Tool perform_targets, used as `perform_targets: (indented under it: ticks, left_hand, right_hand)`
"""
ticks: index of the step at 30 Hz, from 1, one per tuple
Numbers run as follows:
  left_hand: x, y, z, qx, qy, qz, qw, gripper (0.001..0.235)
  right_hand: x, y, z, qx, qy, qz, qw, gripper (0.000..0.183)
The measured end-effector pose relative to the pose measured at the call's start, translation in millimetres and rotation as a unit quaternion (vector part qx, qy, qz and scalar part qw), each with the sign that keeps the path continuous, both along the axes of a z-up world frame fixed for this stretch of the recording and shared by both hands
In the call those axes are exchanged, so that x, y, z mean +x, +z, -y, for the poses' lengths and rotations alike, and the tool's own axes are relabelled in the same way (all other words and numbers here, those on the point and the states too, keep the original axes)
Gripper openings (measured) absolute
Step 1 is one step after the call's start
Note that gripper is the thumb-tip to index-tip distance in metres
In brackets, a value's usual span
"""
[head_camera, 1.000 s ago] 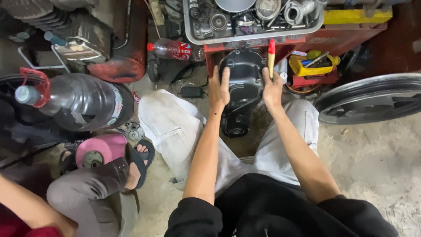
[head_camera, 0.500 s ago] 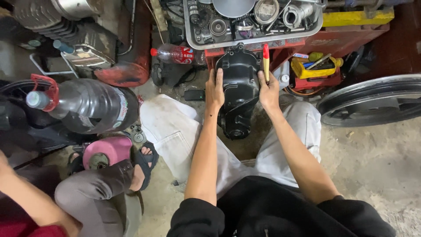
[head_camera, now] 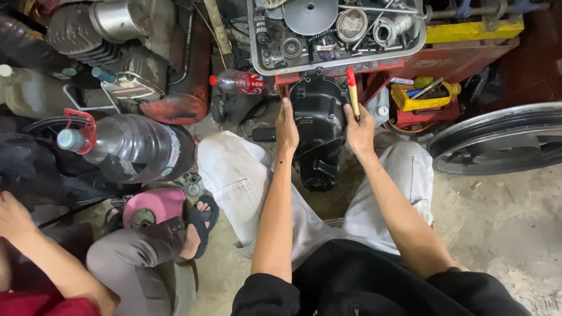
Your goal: Cleaning the interior of a motorcycle engine or CVT component using a brush and cleaning fluid.
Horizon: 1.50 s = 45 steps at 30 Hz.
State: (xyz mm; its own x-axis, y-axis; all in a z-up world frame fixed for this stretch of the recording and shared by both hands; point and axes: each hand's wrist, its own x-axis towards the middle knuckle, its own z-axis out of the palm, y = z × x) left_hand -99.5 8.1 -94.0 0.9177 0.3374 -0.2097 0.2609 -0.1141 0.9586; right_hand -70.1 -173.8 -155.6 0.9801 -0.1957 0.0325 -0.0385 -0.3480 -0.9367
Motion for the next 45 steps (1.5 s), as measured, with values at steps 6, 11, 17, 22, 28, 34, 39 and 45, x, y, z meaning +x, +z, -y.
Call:
perform_targets:
  ticks: [6,11,17,22,28,34,39,45]
  left_hand:
    - [-1,11,5,0.015,0.012,-0.018,1.000,0.087]
    - [-2,8,14,0.048,0.032,-0.003,0.998,0.088]
    - [10,-29,25,0.096,0.042,-0.031,0.994,0.091]
    - [-6,-9,40,0.072,0.060,-0.040,0.995,0.095]
    - [-6,-14,50,0.084,0.059,-0.061,0.993,0.094]
    - [-6,2,58,0.091,0.065,-0.056,0.992,0.091]
    - [4,-5,54,0.117,0.064,-0.024,0.991,0.086]
    - [2,0,47,0.087,0.042,-0.018,0.995,0.091]
  right_hand:
    - [-5,5,-2,-0.036,-0.016,-0.011,0.999,0.033]
    - [-9,12,-4,-0.036,-0.037,-0.007,0.999,0.031]
    - [3,-3,16,-0.059,-0.048,-0.010,0.997,0.033]
    - [9,3,21,-0.059,-0.037,-0.031,0.997,0.033]
    - [5,-18,33,-0.033,-0.032,-0.040,0.998,0.037]
    - [8,-22,38,-0.001,-0.041,-0.031,0.999,0.035]
    - [9,-19,35,-0.007,-0.046,-0.009,0.999,0.030]
    - [4,8,22,-0.011,-0.051,0.020,0.998,0.033]
